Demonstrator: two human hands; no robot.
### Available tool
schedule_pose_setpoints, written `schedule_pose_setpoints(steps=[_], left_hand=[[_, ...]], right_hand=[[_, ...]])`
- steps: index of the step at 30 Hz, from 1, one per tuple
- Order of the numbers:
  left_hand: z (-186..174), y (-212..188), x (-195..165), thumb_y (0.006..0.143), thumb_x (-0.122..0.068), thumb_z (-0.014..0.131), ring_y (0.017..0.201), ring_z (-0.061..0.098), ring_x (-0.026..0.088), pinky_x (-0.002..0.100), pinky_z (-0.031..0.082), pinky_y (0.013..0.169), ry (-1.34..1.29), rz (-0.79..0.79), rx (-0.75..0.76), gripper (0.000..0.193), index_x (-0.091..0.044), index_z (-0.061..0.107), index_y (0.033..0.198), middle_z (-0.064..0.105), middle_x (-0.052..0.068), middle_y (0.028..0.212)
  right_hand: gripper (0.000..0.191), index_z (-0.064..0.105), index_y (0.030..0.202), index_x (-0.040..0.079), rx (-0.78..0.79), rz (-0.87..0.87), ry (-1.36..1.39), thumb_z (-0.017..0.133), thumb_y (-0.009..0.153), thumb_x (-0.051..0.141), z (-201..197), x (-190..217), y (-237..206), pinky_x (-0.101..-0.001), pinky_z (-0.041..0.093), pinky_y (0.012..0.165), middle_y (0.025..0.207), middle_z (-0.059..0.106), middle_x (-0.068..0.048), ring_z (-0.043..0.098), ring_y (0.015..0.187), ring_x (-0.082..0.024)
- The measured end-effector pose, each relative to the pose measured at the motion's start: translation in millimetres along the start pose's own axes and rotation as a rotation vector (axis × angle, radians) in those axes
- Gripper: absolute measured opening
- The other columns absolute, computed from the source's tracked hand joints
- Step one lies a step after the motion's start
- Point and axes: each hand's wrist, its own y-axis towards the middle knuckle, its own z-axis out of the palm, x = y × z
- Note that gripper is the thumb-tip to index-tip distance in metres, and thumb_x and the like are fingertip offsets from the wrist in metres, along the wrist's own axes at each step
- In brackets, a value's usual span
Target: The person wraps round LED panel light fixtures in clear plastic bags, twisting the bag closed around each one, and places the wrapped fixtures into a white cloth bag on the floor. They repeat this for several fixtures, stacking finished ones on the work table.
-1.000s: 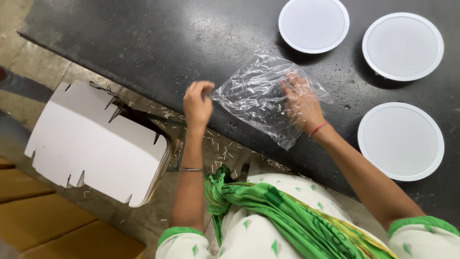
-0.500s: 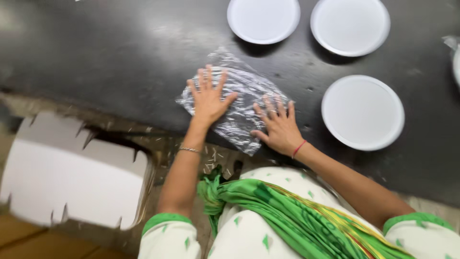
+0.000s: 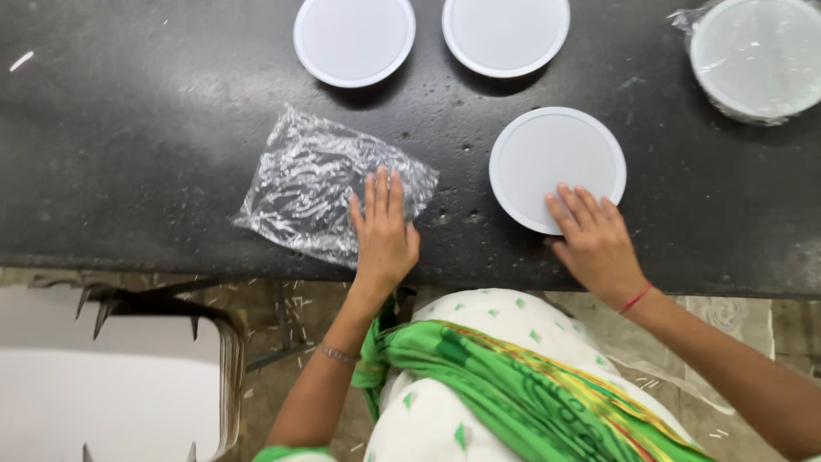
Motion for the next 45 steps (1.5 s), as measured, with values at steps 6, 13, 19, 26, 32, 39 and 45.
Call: schedule_pose_setpoints(steps=[6, 13, 19, 26, 32, 39, 45], left_hand=[[21.7, 23.5, 23.3, 0.097, -0.022, 0.065, 0.151, 0.033, 0.039, 0.059, 0.020, 0.123, -0.118, -0.094, -0.070, 0.070, 0.005, 0.035, 0.154, 0.039, 0.024, 0.160], [13.7, 36.1, 36.7, 0.098, -0.032, 0.067, 0.151, 0.033, 0.042, 0.059, 0.022, 0.122, -0.049, -0.163, -0.072, 0.074, 0.005, 0.037, 0.153, 0.039, 0.027, 0.160], [23.0, 35.7, 14.4, 0.086, -0.040, 0.068, 0.147, 0.035, 0.044, 0.061, 0.022, 0.118, 0.124, -0.234, -0.127, 0.083, 0.005, 0.042, 0.150, 0.041, 0.028, 0.157], [11.1, 53.0, -0.6, 0.108, -0.027, 0.049, 0.144, 0.049, 0.042, 0.052, 0.036, 0.120, -0.031, -0.229, -0.185, 0.045, 0.002, 0.056, 0.143, 0.056, 0.022, 0.149], [0.2, 61.8, -47.6, 0.108, -0.031, 0.044, 0.140, 0.047, 0.044, 0.049, 0.040, 0.112, -0.145, -0.302, -0.047, 0.049, 0.003, 0.052, 0.143, 0.050, 0.025, 0.151], [18.2, 56.8, -79.1, 0.104, -0.023, 0.045, 0.155, 0.032, 0.034, 0.044, 0.023, 0.129, -0.031, 0.077, -0.019, 0.056, 0.005, 0.042, 0.152, 0.039, 0.022, 0.163], [29.8, 52.0, -98.6, 0.107, -0.022, 0.048, 0.154, 0.033, 0.034, 0.047, 0.025, 0.127, -0.309, 0.093, 0.062, 0.053, 0.002, 0.042, 0.154, 0.039, 0.020, 0.163]], right_hand=[[0.039, 0.068, 0.137, 0.009, -0.125, 0.038, 0.082, 0.065, 0.099, 0.015, -6.5, -49.7, 7.1, -0.0421, 0.058, 0.078, 0.116, 0.073, -0.013, 0.072, 0.098, -0.031], [0.019, 0.063, 0.115, -0.002, -0.206, 0.632, 1.667, 0.054, 0.120, 0.014, 6.1, -113.5, 13.2, -0.0323, 0.061, 0.079, 0.106, 0.071, -0.007, 0.069, 0.088, -0.015], [0.028, 0.066, 0.122, 0.000, 0.036, 0.754, 1.932, 0.048, 0.115, 0.021, 48.4, -72.6, 8.2, -0.0341, 0.058, 0.078, 0.108, 0.071, -0.007, 0.069, 0.089, -0.016], [0.031, 0.064, 0.123, 0.002, 0.132, 0.746, 2.020, 0.045, 0.112, 0.025, 54.6, -42.1, 18.2, -0.0355, 0.059, 0.083, 0.110, 0.071, -0.006, 0.069, 0.093, -0.016], [0.029, 0.064, 0.119, 0.004, 0.194, 0.766, 2.067, 0.046, 0.110, 0.024, 68.4, -30.1, 13.3, -0.0381, 0.060, 0.083, 0.108, 0.070, -0.004, 0.068, 0.091, -0.015], [0.024, 0.063, 0.113, 0.005, 0.235, 0.717, 2.077, 0.049, 0.109, 0.024, 75.7, -18.7, 14.4, -0.0399, 0.060, 0.083, 0.104, 0.069, -0.003, 0.069, 0.089, -0.017], [0.024, 0.064, 0.117, 0.005, 0.193, 0.710, 2.099, 0.050, 0.110, 0.024, 65.4, -6.5, 20.0, -0.0388, 0.060, 0.084, 0.105, 0.070, -0.004, 0.069, 0.091, -0.016]])
